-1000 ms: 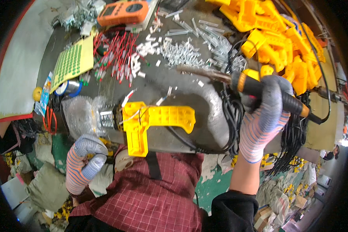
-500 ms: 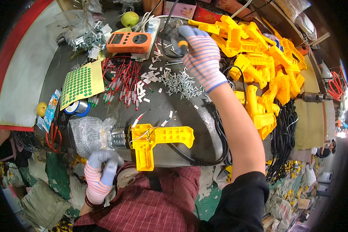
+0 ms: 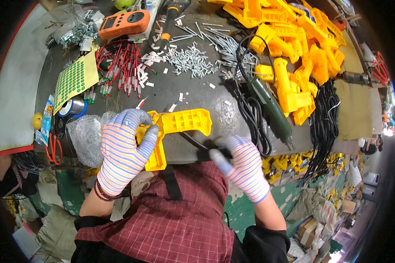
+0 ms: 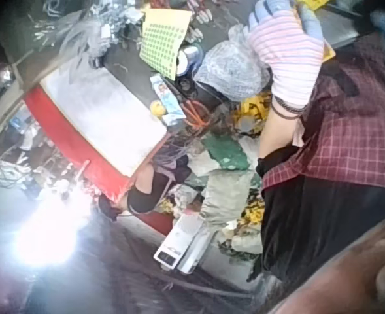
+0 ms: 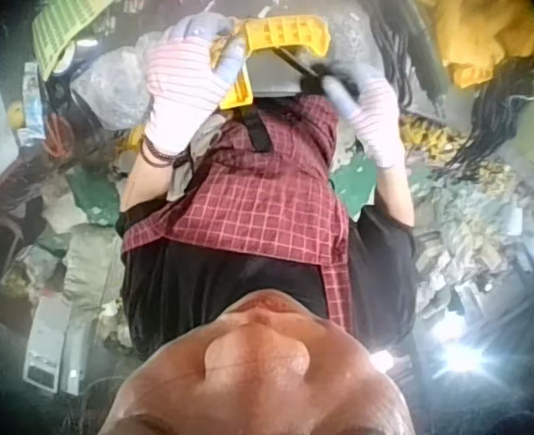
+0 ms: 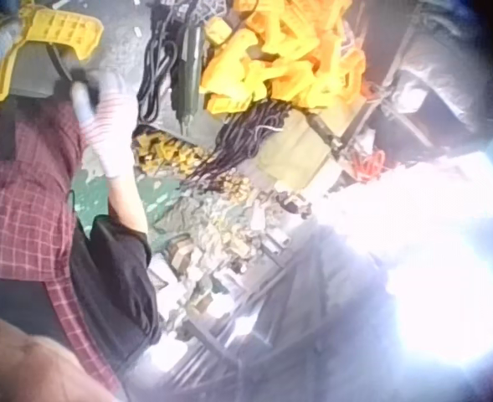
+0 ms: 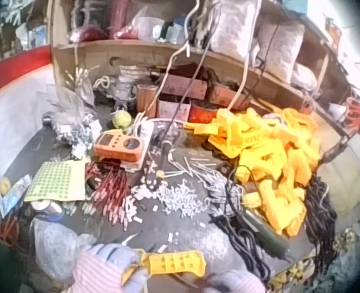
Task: Assembling the internal components and housing of a yellow handheld electronic device, including soldering and screw installation.
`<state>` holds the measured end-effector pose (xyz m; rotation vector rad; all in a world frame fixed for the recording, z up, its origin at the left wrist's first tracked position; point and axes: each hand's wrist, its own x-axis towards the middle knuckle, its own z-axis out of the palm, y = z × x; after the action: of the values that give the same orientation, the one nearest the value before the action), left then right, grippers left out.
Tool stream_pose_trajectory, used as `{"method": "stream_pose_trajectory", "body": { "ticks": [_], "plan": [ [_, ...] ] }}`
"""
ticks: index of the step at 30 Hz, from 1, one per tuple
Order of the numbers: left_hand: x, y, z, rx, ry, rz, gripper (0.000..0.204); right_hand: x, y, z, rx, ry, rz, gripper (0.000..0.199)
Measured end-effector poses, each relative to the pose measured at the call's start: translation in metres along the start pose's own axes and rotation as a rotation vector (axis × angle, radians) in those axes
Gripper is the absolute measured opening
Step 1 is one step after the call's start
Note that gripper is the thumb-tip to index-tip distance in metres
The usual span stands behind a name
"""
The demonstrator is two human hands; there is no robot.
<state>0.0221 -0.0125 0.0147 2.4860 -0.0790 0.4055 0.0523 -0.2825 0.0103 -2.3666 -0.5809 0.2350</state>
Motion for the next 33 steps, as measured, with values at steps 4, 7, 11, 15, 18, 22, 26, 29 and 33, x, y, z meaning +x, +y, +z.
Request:
{"method": "stream_pose_trajectory", "body": {
  "ticks": [4,7,11,15,18,22,26,29,33],
  "plan": [
    [-0.001,-0.003,0.0,0.032,0.001,0.017,0.015,0.007,0.005,0.028,-0.447,0.03,-0.176,0.03],
    [-0.004,-0.005,0.003,-0.005,0.025,0.026,0.013,0.02,0.016,0.033,-0.307,0.361,-0.174,0.027],
    [-0.01,-0.007,0.007,-0.006,0.005,-0.035,0.019,0.039,0.011,0.028,0.326,0.265,0.171,0.016],
    [-0.011,0.001,0.005,0.018,0.082,-0.045,0.024,0.028,-0.009,0.024,0.445,0.343,0.112,0.02],
    [-0.008,0.01,0.004,0.119,0.188,0.17,0.033,0.012,-0.011,0.021,0.244,0.259,0.068,0.021],
    [0.005,0.027,0.006,0.308,0.149,0.176,0.031,0.008,-0.008,0.02,0.129,0.278,-0.056,0.021],
    [0.015,0.007,0.018,0.38,0.199,0.404,0.027,0.01,-0.01,0.021,0.091,0.262,-0.13,0.02],
    [0.015,0.006,0.01,0.397,0.203,0.443,0.025,0.008,-0.002,0.023,0.076,0.35,-0.031,0.021],
    [-0.016,-0.003,0.009,0.329,0.201,0.345,0.021,0.014,-0.003,0.03,-0.082,0.428,-0.071,0.022]
  ]
}}
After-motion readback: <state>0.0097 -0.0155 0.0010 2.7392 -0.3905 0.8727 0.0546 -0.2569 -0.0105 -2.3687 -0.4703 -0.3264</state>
